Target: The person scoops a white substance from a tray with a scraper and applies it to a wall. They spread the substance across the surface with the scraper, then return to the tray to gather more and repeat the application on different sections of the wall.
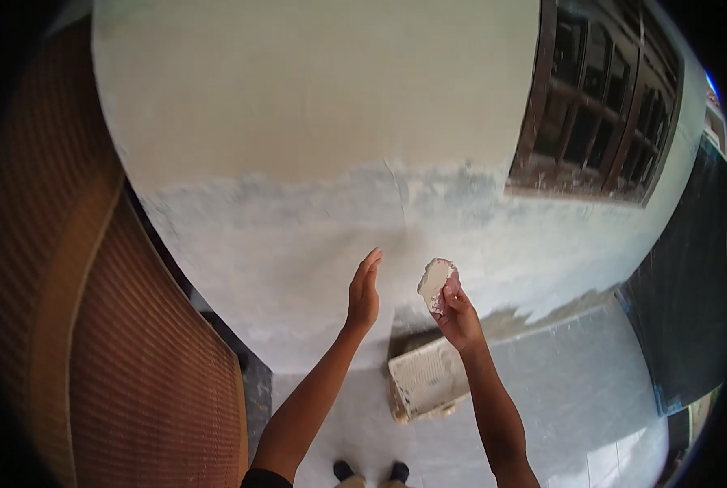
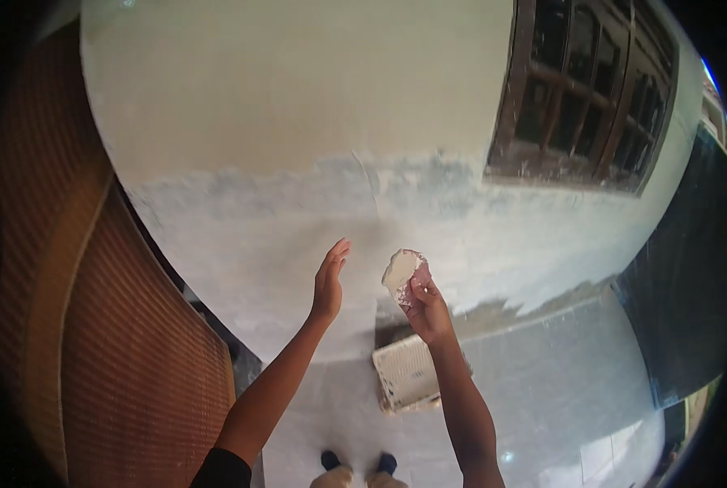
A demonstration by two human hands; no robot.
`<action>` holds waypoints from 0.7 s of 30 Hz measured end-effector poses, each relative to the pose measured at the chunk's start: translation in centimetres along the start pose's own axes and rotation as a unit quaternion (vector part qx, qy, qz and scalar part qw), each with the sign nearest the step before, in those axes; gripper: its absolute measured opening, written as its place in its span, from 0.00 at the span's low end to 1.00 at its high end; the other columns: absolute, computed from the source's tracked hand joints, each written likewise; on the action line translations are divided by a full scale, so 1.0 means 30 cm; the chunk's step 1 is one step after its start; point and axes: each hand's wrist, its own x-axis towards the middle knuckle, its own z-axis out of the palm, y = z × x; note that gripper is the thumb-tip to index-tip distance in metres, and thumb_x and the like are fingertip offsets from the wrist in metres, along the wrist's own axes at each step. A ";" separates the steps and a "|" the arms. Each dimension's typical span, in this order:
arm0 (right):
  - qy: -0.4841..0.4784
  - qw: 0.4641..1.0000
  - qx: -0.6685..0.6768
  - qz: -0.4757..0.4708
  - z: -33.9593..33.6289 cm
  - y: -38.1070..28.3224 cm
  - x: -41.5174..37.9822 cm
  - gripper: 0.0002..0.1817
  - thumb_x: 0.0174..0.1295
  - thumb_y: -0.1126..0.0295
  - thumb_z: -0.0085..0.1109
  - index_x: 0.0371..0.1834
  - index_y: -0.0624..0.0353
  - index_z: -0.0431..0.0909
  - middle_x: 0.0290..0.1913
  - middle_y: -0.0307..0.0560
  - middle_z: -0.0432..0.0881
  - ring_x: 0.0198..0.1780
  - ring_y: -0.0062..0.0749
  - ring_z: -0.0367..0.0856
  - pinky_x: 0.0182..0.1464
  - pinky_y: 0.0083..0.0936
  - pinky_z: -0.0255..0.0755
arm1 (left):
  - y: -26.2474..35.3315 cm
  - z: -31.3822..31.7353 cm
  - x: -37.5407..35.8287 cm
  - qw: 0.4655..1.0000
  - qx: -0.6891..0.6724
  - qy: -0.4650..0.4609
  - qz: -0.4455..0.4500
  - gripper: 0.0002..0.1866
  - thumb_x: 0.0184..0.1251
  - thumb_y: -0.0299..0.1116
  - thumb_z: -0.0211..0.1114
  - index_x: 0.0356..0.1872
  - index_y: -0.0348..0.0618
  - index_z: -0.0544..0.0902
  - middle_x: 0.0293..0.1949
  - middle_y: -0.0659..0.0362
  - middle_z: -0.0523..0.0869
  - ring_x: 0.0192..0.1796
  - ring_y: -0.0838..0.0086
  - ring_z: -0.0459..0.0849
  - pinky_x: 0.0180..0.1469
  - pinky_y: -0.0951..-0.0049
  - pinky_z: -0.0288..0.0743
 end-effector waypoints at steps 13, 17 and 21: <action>-0.151 0.974 -0.130 -0.106 1.023 -0.161 0.181 0.18 0.73 0.63 0.55 0.65 0.41 0.69 0.55 0.29 0.78 0.52 0.20 0.78 0.49 0.32 0.76 | 0.844 -0.434 0.367 0.975 0.110 0.042 0.188 0.25 0.81 0.40 0.40 0.71 0.36 0.65 0.68 0.48 0.71 0.73 0.64 0.67 0.74 0.66 0.57; -0.188 0.955 -0.173 -0.148 1.264 -0.144 0.235 0.19 0.72 0.65 0.56 0.64 0.48 0.70 0.52 0.35 0.79 0.49 0.22 0.79 0.45 0.28 0.78 | 0.984 -0.575 0.434 0.958 0.123 0.071 0.250 0.23 0.80 0.36 0.42 0.70 0.35 0.66 0.68 0.47 0.72 0.73 0.63 0.67 0.74 0.66 0.57; -0.194 0.943 -0.210 -0.169 1.461 -0.114 0.329 0.16 0.71 0.67 0.54 0.61 0.49 0.73 0.47 0.34 0.81 0.45 0.21 0.79 0.44 0.27 0.77 | 1.063 -0.730 0.490 0.937 0.154 0.102 0.296 0.23 0.79 0.34 0.43 0.70 0.35 0.67 0.68 0.46 0.72 0.73 0.61 0.67 0.73 0.65 0.57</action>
